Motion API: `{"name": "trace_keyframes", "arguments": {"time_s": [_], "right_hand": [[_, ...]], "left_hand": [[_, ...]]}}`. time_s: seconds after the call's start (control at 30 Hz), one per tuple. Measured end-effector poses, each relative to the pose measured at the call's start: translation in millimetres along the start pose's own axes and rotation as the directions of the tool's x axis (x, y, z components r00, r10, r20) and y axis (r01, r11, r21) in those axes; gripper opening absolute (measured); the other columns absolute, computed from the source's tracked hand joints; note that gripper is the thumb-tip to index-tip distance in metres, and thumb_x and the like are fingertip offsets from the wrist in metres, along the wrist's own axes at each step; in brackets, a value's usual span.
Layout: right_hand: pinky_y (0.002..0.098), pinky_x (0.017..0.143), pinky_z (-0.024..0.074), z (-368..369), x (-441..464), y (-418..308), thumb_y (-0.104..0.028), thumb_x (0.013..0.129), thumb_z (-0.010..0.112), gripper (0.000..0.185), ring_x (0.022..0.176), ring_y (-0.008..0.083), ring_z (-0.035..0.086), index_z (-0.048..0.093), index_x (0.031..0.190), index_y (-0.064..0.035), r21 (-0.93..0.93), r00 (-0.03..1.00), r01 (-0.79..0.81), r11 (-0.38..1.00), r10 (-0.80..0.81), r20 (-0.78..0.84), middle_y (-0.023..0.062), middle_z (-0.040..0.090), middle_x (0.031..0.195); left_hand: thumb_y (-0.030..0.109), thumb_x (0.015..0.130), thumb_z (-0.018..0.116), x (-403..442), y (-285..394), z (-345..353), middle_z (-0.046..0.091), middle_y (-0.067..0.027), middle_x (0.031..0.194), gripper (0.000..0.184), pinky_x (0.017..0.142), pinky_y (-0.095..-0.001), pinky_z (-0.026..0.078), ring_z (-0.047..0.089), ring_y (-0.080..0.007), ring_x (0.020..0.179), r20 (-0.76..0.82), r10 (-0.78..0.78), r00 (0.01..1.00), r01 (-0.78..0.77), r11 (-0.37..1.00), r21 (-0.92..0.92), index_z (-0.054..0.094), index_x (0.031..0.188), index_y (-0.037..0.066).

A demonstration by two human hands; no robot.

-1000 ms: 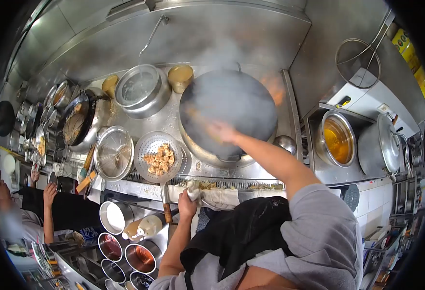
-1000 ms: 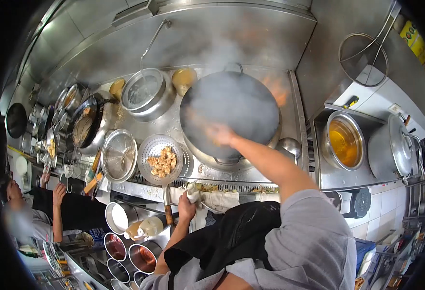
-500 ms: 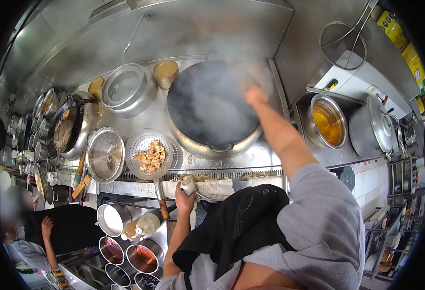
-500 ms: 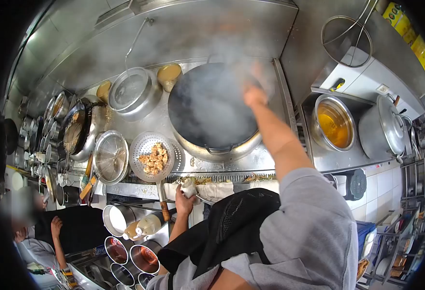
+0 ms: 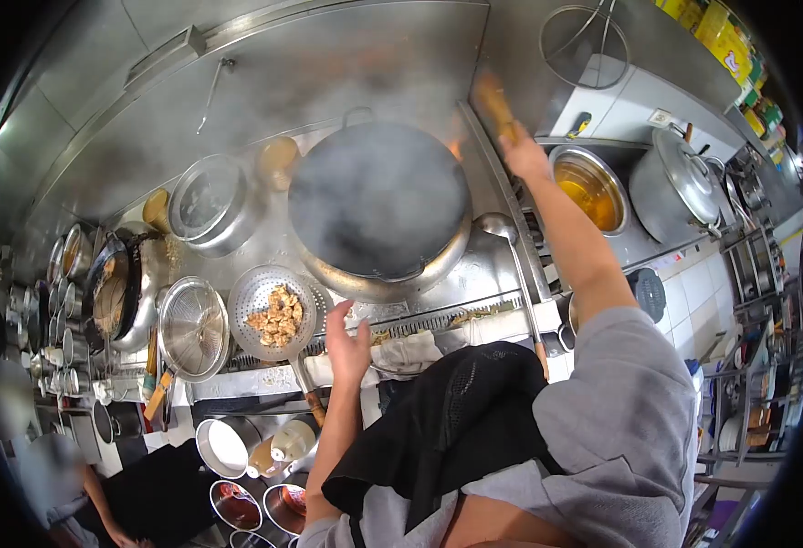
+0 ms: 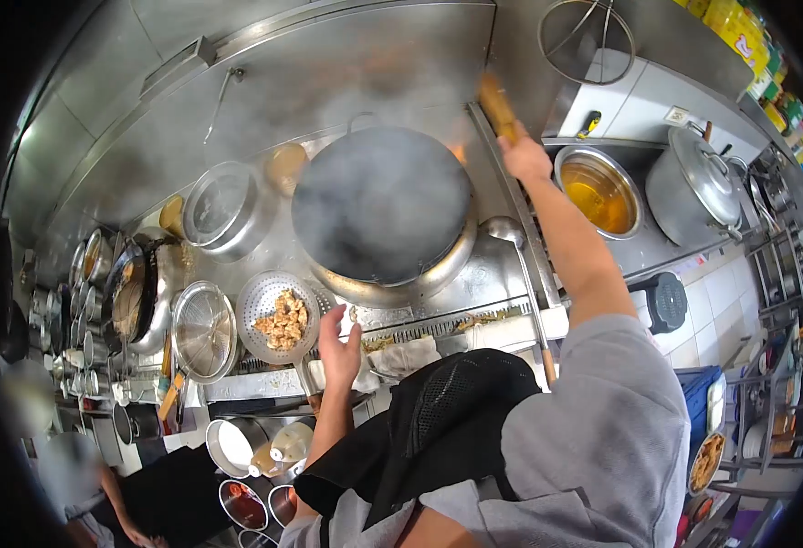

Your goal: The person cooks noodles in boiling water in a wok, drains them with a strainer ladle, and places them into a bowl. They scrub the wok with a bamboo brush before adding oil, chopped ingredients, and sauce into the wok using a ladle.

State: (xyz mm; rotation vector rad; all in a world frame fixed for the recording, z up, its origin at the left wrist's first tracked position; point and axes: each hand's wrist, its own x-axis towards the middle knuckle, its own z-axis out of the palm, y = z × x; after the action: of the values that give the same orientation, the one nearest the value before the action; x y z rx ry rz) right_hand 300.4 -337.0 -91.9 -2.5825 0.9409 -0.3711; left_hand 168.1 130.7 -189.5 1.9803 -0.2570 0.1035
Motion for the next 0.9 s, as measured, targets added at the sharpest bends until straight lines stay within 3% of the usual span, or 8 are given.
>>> {"name": "trace_keyframes", "arguments": {"time_s": [0.17,0.3,0.4,0.47,0.6,0.67,0.73,0.9], "right_hand": [[0.0360,0.098,0.0456,40.1,-116.0,125.1,-0.036,0.087,0.068,0.074,0.116,0.0260,0.059,0.035,0.147,-0.0058,0.420,0.971,0.238,0.876,-0.200,-0.132,0.0182,0.059,0.129],[0.0349,0.084,0.0520,94.5,-256.8,178.9,-0.031,0.089,0.066,0.067,0.093,0.0272,0.067,0.038,0.147,-0.0116,0.312,0.879,-0.156,0.937,-0.012,0.476,0.0175,0.066,0.111],[0.0341,0.069,0.0545,122.4,-298.4,189.1,-0.026,0.091,0.064,0.061,0.087,0.0182,0.064,0.039,0.146,-0.0121,0.365,0.899,-0.006,0.931,-0.155,0.410,0.0160,0.064,0.111],[0.0366,0.074,0.0544,57.4,-303.5,158.2,-0.030,0.092,0.063,0.061,0.087,0.0205,0.064,0.040,0.146,-0.0117,0.319,0.656,-0.513,0.797,0.125,0.744,0.0151,0.064,0.110],[0.0442,0.075,0.0521,71.1,-316.1,245.8,-0.035,0.090,0.063,0.054,0.082,0.0321,0.066,0.051,0.132,-0.0052,0.462,0.723,-0.579,0.672,0.162,0.671,0.0219,0.066,0.098],[0.0458,0.072,0.0505,89.2,-337.9,297.1,-0.037,0.090,0.062,0.041,0.079,0.0347,0.065,0.056,0.113,-0.0027,0.173,0.935,-0.092,0.981,0.025,0.355,0.0212,0.066,0.090],[0.0460,0.073,0.0494,81.7,-358.3,297.9,-0.037,0.090,0.062,0.035,0.077,0.0368,0.064,0.055,0.100,-0.0038,0.195,0.940,-0.178,0.965,0.108,0.324,0.0188,0.065,0.082],[0.0461,0.080,0.0484,46.4,-351.1,272.0,-0.035,0.092,0.059,0.039,0.095,0.0375,0.061,0.052,0.116,-0.0045,0.353,0.947,-0.060,0.934,-0.059,0.317,0.0239,0.058,0.101]], "left_hand": [[0.004,0.081,0.065,37.2,19.3,45.8,0.059,-0.0188,0.114,0.036,0.097,-0.0423,0.044,0.055,-0.0360,0.111,0.185,0.285,0.941,-0.282,0.959,-0.039,0.057,0.115,0.003],[0.006,0.084,0.062,58.5,19.0,84.8,0.062,-0.0174,0.109,0.030,0.094,-0.0456,0.044,0.057,-0.0378,0.104,0.294,0.313,0.903,-0.336,0.941,0.032,0.058,0.113,0.006],[0.011,0.087,0.058,59.0,9.1,99.5,0.064,-0.0154,0.102,0.026,0.091,-0.0470,0.044,0.059,-0.0376,0.098,0.405,0.300,0.864,-0.415,0.880,0.232,0.059,0.113,0.008],[0.011,0.090,0.057,58.1,5.2,101.6,0.065,-0.0171,0.099,0.022,0.087,-0.0475,0.045,0.060,-0.0380,0.093,0.365,0.382,0.849,-0.482,0.843,0.239,0.058,0.111,0.007],[0.009,0.087,0.056,49.1,14.5,99.1,0.064,-0.0152,0.102,0.028,0.094,-0.0466,0.042,0.058,-0.0358,0.098,0.367,0.320,0.874,-0.438,0.846,0.305,0.058,0.114,0.008],[0.009,0.085,0.059,43.6,16.4,99.7,0.062,-0.0148,0.108,0.031,0.097,-0.0461,0.040,0.056,-0.0352,0.104,0.381,0.293,0.877,-0.422,0.849,0.318,0.057,0.116,0.009],[0.009,0.083,0.061,35.0,21.1,104.1,0.059,-0.0147,0.114,0.036,0.101,-0.0458,0.038,0.053,-0.0343,0.111,0.329,0.315,0.890,-0.435,0.803,0.407,0.055,0.119,0.009],[0.007,0.076,0.069,20.4,23.9,119.5,0.053,-0.0153,0.124,0.055,0.109,-0.0493,0.033,0.045,-0.0371,0.124,0.258,0.269,0.928,-0.362,0.818,0.447,0.050,0.127,0.011]]}}
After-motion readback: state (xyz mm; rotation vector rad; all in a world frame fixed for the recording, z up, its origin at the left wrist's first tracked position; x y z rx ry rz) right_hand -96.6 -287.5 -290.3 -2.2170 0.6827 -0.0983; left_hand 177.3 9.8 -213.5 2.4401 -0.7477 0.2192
